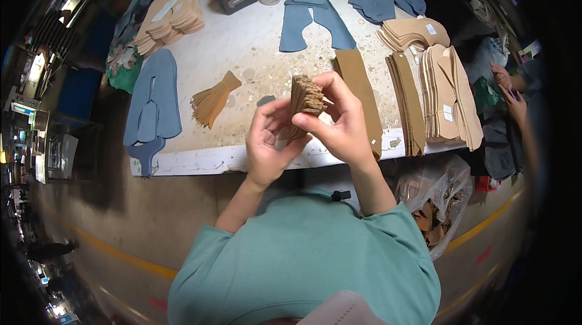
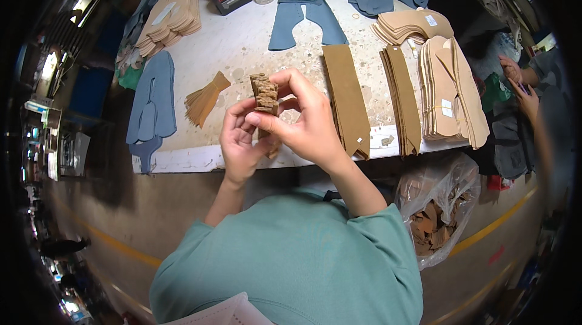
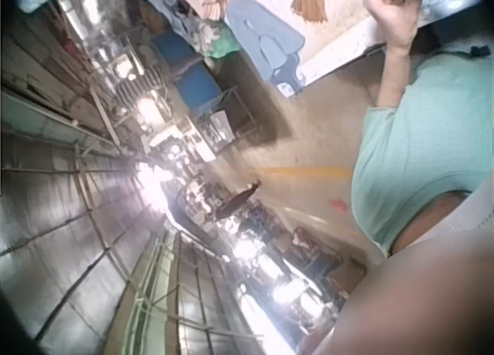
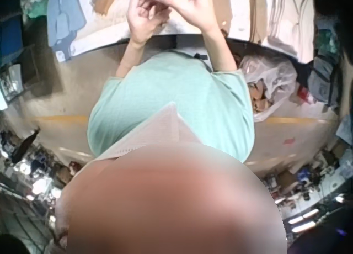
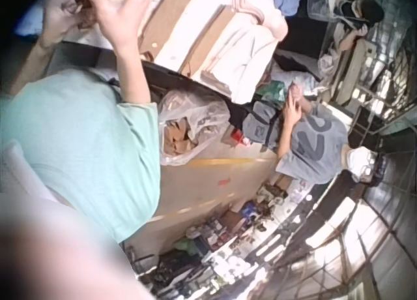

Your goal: The person repeatedly picks up individual brown cardboard pieces from a table, aligns them with other pieces, and places them into a growing stack. The person handles the pieces by hand without using tools.

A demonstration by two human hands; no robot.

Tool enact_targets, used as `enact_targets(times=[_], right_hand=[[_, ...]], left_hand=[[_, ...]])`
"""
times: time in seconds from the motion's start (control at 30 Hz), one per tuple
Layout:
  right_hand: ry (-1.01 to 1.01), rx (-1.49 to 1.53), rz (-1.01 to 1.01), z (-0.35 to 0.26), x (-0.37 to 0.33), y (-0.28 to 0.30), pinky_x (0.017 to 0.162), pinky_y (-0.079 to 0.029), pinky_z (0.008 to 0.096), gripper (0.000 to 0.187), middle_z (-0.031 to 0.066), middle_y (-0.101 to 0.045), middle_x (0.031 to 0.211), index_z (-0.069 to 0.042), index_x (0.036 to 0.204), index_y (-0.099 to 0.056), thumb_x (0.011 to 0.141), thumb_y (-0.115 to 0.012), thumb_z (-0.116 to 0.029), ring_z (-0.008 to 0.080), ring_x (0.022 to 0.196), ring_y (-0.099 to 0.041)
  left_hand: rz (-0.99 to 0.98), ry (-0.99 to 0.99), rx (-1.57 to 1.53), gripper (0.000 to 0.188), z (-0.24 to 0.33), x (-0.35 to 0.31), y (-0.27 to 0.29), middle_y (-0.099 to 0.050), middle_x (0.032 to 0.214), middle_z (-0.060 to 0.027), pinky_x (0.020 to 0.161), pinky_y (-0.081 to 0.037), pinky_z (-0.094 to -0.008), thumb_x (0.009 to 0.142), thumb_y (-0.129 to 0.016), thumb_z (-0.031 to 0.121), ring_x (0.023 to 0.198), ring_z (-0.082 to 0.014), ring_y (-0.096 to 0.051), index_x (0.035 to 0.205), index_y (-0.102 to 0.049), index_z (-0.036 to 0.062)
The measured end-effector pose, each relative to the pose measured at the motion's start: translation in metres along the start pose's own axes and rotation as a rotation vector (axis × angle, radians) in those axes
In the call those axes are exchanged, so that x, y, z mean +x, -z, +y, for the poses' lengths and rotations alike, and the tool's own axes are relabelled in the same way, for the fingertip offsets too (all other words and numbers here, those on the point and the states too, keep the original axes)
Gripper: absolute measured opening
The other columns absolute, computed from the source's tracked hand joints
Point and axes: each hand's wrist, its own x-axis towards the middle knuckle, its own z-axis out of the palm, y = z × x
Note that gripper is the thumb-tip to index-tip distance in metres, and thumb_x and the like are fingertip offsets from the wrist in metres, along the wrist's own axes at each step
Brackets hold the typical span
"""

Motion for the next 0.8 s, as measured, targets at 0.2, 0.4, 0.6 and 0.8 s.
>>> enact_targets(times=[0.2,0.4,0.6,0.8], right_hand=[[0.002,0.04,-0.155,0.038,-0.005,0.009,0.092,-0.05,0.0312,0.052,0.0061,-0.061,0.113,-0.003,0.117,-0.057,0.075,-0.085,-0.012,0.0157,0.105,-0.062],[-0.035,-0.817,-0.016,0.092,-0.027,-0.008,0.105,-0.04,0.0438,0.059,0.0158,-0.051,0.138,-0.005,0.135,-0.052,0.083,-0.075,-0.022,0.0373,0.134,-0.043],[0.146,-1.058,-0.245,0.11,-0.031,-0.018,0.115,-0.022,0.0559,0.075,0.0154,-0.027,0.159,-0.007,0.152,-0.03,0.095,-0.053,-0.05,0.0388,0.147,-0.022],[-0.046,-1.172,-0.119,0.119,-0.031,-0.007,0.119,-0.011,0.0558,0.089,0.0183,-0.021,0.16,0.001,0.152,-0.024,0.094,-0.042,-0.064,0.0358,0.15,-0.015]], left_hand=[[-0.236,-0.035,0.7,0.048,0.025,0.017,0.064,-0.07,0.106,-0.0112,0.087,-0.053,-0.0326,0.065,-0.079,0.001,0.097,-0.0195,-0.068,0.112,-0.067,0.0006],[-0.38,0.062,1.128,0.048,-0.011,0.02,0.078,-0.062,0.106,-0.0103,0.093,-0.047,-0.0391,0.069,-0.081,0.017,0.104,-0.0308,-0.056,0.113,-0.065,0.0054],[-0.377,0.031,1.067,0.053,-0.029,0.022,0.078,-0.06,0.107,-0.0103,0.092,-0.047,-0.0401,0.069,-0.082,0.027,0.105,-0.0304,-0.057,0.116,-0.065,0.0077],[-0.386,0.068,1.026,0.051,-0.034,0.024,0.075,-0.06,0.105,-0.0091,0.092,-0.047,-0.0425,0.07,-0.081,0.029,0.104,-0.0302,-0.058,0.114,-0.065,0.0085]])
